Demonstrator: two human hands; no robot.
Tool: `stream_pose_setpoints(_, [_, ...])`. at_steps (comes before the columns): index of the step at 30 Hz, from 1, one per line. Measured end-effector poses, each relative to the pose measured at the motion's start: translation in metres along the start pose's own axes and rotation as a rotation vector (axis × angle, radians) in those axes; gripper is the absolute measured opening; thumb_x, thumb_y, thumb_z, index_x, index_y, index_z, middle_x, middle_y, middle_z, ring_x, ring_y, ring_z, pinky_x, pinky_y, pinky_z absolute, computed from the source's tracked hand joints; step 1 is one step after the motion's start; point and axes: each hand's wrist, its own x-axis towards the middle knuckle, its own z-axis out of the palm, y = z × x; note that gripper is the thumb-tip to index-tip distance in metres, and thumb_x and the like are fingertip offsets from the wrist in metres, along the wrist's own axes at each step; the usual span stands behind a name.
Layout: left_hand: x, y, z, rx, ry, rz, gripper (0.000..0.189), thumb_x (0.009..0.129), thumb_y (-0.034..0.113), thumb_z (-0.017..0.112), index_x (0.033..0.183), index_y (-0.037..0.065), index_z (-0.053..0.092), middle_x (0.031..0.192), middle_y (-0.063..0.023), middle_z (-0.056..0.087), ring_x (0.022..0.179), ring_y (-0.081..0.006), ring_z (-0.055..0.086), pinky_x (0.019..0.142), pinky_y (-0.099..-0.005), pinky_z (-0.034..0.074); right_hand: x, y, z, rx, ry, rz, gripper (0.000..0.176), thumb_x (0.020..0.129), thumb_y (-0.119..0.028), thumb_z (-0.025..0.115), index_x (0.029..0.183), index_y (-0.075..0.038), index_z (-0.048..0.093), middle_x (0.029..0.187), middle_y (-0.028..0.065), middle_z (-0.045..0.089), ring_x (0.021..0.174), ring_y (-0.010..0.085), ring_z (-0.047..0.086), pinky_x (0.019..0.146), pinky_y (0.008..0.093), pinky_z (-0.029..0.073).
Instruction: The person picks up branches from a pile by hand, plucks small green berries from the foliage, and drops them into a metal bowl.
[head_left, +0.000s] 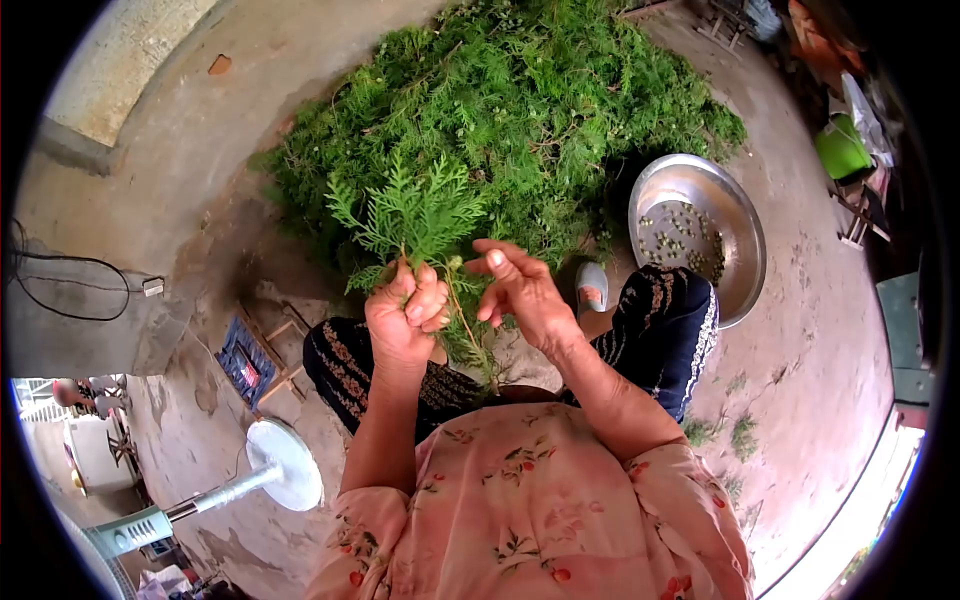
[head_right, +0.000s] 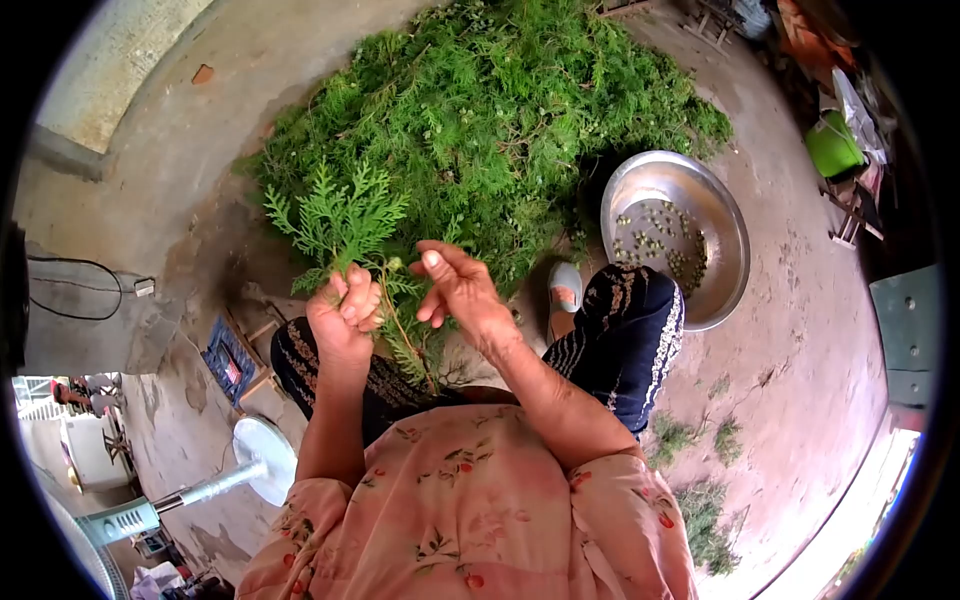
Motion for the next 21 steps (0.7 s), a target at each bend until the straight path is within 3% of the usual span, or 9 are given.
stream_pose_setpoints(2, [0.002,-0.002,0.002,-0.03,-0.062,-0.007,0.025,0.084,0.027,0.058,0.078,0.002,0.057,0.047,0.0025,0.038,0.039,-0.0062,0.028,0.036,-0.0203,0.023,0.006,-0.002,0.003,0.106,-0.097,0.08,0.052,0.084,-0.041,0.056,0.119,-0.002,0.05,0.1,0.0103,0.058,0.05,0.0094,0.054,0.043,0.0196,0.043])
stream_pose_setpoints(4, [-0.001,-0.001,0.007,0.001,0.003,0.004,0.025,0.084,0.026,0.059,0.079,0.002,0.057,0.047,0.0024,0.038,0.039,-0.0061,0.029,0.037,-0.0203,0.024,0.01,0.002,0.005,0.169,-0.157,0.116,0.048,0.084,-0.039,0.058,0.115,-0.003,0.053,0.096,0.008,0.06,0.05,0.0085,0.053,0.044,0.019,0.042])
stream_pose_setpoints(6, [0.0,0.001,0.005,0.028,0.042,-0.005,0.025,0.084,0.026,0.059,0.08,0.001,0.057,0.047,0.0021,0.039,0.04,-0.0061,0.032,0.037,-0.0202,0.026,0.012,0.003,0.008,0.121,-0.062,-0.007,0.038,0.082,-0.032,0.062,0.107,-0.004,0.059,0.084,0.002,0.062,0.05,0.0072,0.052,0.044,0.0186,0.041])
stream_pose_setpoints(9, [-0.001,-0.002,0.007,0.038,0.116,-0.063,0.024,0.084,0.025,0.059,0.081,0.001,0.057,0.049,0.0018,0.04,0.041,-0.006,0.033,0.038,-0.02,0.027,0.012,-0.001,0.01,0.254,-0.078,0.055,0.027,0.084,-0.021,0.061,0.105,-0.004,0.061,0.076,-0.0002,0.063,0.05,0.0053,0.054,0.043,0.0179,0.041])
stream_pose_setpoints(11, [-0.001,-0.006,0.008,0.051,0.125,-0.069,0.021,0.085,0.023,0.058,0.081,0.003,0.055,0.051,0.0015,0.041,0.041,-0.0062,0.032,0.04,-0.0204,0.027,0.012,0.002,0.01,0.174,-0.062,0.011,0.022,0.084,-0.018,0.061,0.1,-0.003,0.062,0.076,0.0006,0.063,0.051,0.0059,0.054,0.044,0.018,0.042])
stream_pose_setpoints(13, [0.001,-0.008,0.011,0.113,0.261,-0.06,0.016,0.086,0.02,0.058,0.081,0.005,0.053,0.054,0.0016,0.042,0.042,-0.0063,0.032,0.04,-0.0214,0.027,0.012,0.002,0.011,0.18,-0.03,-0.062,0.018,0.082,-0.016,0.063,0.095,-0.003,0.063,0.074,0.0007,0.062,0.053,0.0082,0.055,0.047,0.0206,0.044])
stream_pose_setpoints(21, [-0.001,-0.01,0.031,0.658,0.404,-0.044,0.016,0.076,0.01,0.068,0.084,0.006,0.056,0.065,0.0041,0.051,0.049,-0.003,0.036,0.044,-0.0178,0.029,0.007,0.0,0.014,-0.017,0.109,-0.274,0.014,0.083,-0.013,0.062,0.093,-0.003,0.063,0.072,0.0006,0.059,0.053,0.0066,0.05,0.048,0.0193,0.043])
